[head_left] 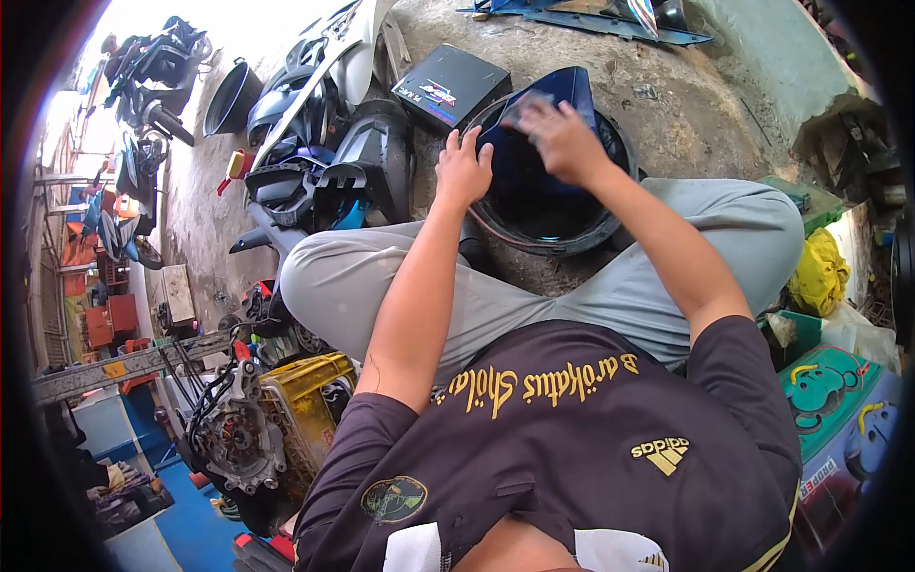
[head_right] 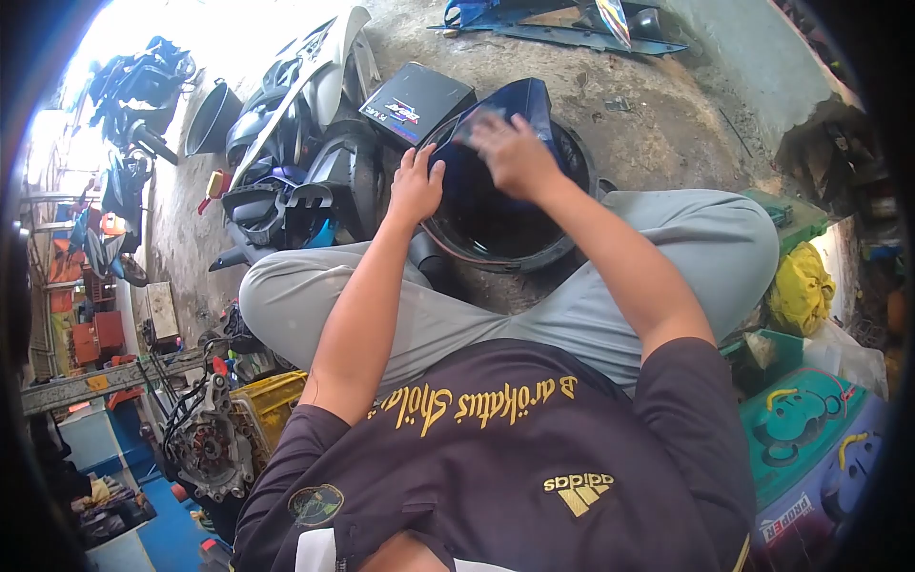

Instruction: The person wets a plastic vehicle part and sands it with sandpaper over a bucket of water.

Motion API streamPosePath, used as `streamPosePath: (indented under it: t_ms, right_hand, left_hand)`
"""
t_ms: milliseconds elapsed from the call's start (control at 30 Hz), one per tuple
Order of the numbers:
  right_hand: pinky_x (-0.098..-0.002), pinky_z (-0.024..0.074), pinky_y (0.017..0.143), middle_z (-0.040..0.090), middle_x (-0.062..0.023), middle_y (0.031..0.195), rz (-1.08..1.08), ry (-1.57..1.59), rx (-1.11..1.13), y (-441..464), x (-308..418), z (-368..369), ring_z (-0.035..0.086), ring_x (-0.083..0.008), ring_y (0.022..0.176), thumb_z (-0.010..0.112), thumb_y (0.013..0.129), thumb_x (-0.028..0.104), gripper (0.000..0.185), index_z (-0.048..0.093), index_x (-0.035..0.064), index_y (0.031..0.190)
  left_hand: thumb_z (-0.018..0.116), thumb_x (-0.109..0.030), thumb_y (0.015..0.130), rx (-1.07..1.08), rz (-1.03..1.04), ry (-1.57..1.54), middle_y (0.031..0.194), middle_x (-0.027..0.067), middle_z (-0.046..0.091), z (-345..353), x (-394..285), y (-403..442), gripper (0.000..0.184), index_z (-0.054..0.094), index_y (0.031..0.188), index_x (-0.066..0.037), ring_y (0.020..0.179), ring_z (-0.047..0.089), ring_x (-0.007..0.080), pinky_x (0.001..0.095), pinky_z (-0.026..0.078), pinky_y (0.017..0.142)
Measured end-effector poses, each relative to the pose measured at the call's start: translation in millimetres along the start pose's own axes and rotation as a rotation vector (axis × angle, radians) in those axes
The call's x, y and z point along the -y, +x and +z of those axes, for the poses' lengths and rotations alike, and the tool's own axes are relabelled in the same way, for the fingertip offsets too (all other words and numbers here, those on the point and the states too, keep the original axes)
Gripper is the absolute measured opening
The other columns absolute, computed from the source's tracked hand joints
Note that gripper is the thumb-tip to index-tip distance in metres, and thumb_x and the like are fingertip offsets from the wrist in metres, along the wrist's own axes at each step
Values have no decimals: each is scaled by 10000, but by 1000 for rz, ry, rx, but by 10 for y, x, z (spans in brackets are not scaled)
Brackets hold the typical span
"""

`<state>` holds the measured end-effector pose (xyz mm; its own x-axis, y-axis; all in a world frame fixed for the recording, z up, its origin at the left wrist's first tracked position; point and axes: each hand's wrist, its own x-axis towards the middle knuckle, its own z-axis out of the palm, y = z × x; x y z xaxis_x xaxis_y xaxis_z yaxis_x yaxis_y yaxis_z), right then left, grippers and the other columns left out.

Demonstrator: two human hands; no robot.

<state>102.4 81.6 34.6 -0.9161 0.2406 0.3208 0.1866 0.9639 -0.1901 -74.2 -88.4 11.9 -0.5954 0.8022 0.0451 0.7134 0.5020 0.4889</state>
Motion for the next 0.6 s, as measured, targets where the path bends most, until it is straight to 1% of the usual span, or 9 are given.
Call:
streamPosePath:
  t_ms: [100, 200, 300, 333, 367, 433, 500, 567, 600]
  right_hand:
    - [-560, 384, 1183, 636, -71, 1494, -35, -10, -97, 33, -64, -20, 514, -249, 1458, 558, 980, 147, 419, 672, 131, 1383]
    - [-535, 400, 1167, 655, -106, 1452, 352, 85, -219, 75, -429, -85, 551, -278, 1405, 547, 964, 133, 451, 658, 130, 1402]
    - [-547, 384, 1175, 652, -119, 1456, 186, -103, -192, 76, -203, 14, 525, -294, 1437, 543, 972, 143, 436, 669, 120, 1388]
    - [-570, 357, 1190, 649, -126, 1461, 42, -157, -176, 8, 3, 55, 493, -311, 1471, 536, 978, 150, 434, 669, 111, 1389]
    - [-582, 332, 1204, 648, -116, 1467, -25, 31, -154, -23, 143, 186, 472, -296, 1494, 527, 977, 146, 436, 673, 117, 1387]
    - [-580, 338, 1199, 646, -105, 1475, -30, 76, -120, 0, 122, 130, 484, -290, 1483, 531, 974, 137, 438, 676, 122, 1387]
    - [-570, 356, 1189, 654, -97, 1461, 56, -56, -187, 62, -148, -16, 503, -283, 1463, 534, 986, 141, 414, 694, 136, 1367]
    - [-540, 391, 1160, 664, -125, 1426, 416, 25, -289, 85, -390, -6, 536, -314, 1418, 534, 991, 153, 441, 665, 166, 1411]
    - [-545, 395, 1156, 660, -125, 1436, 345, -3, -277, 79, -338, -36, 533, -313, 1425, 532, 991, 148, 451, 657, 174, 1423]
  left_hand:
    - [562, -429, 1049, -9, -3, 16, 1597, 286, 430, -5, 8, -8, 527, 516, 1527, -212, 1329, 529, 544, 608, 435, 1113]
    - [563, -429, 1048, -24, 16, 15, 1591, 286, 435, 7, 36, 17, 528, 516, 1527, -215, 1322, 534, 546, 613, 437, 1107]
    - [564, -430, 1047, -14, 20, -3, 1593, 286, 432, 11, 51, 10, 533, 513, 1533, -218, 1326, 530, 547, 618, 434, 1109]
    - [564, -431, 1047, -10, 17, -10, 1595, 285, 430, 7, 39, 4, 535, 511, 1535, -219, 1329, 528, 547, 620, 433, 1111]
    - [563, -431, 1047, -6, 8, -7, 1597, 284, 428, 14, 24, -8, 535, 510, 1536, -218, 1336, 522, 547, 619, 432, 1113]
    - [560, -433, 1049, -2, -3, 6, 1603, 280, 423, 8, 9, 1, 536, 508, 1537, -217, 1351, 510, 547, 616, 430, 1117]
    - [557, -432, 1050, 0, -6, 18, 1606, 280, 419, -13, 38, 4, 537, 508, 1538, -214, 1359, 504, 547, 614, 429, 1120]
    - [554, -431, 1051, -2, 5, 13, 1607, 282, 418, 6, 35, 0, 537, 508, 1537, -207, 1360, 504, 547, 613, 428, 1122]
    - [552, -428, 1052, 2, 7, 7, 1606, 289, 416, -17, 13, -3, 536, 508, 1535, -201, 1354, 510, 547, 611, 429, 1123]
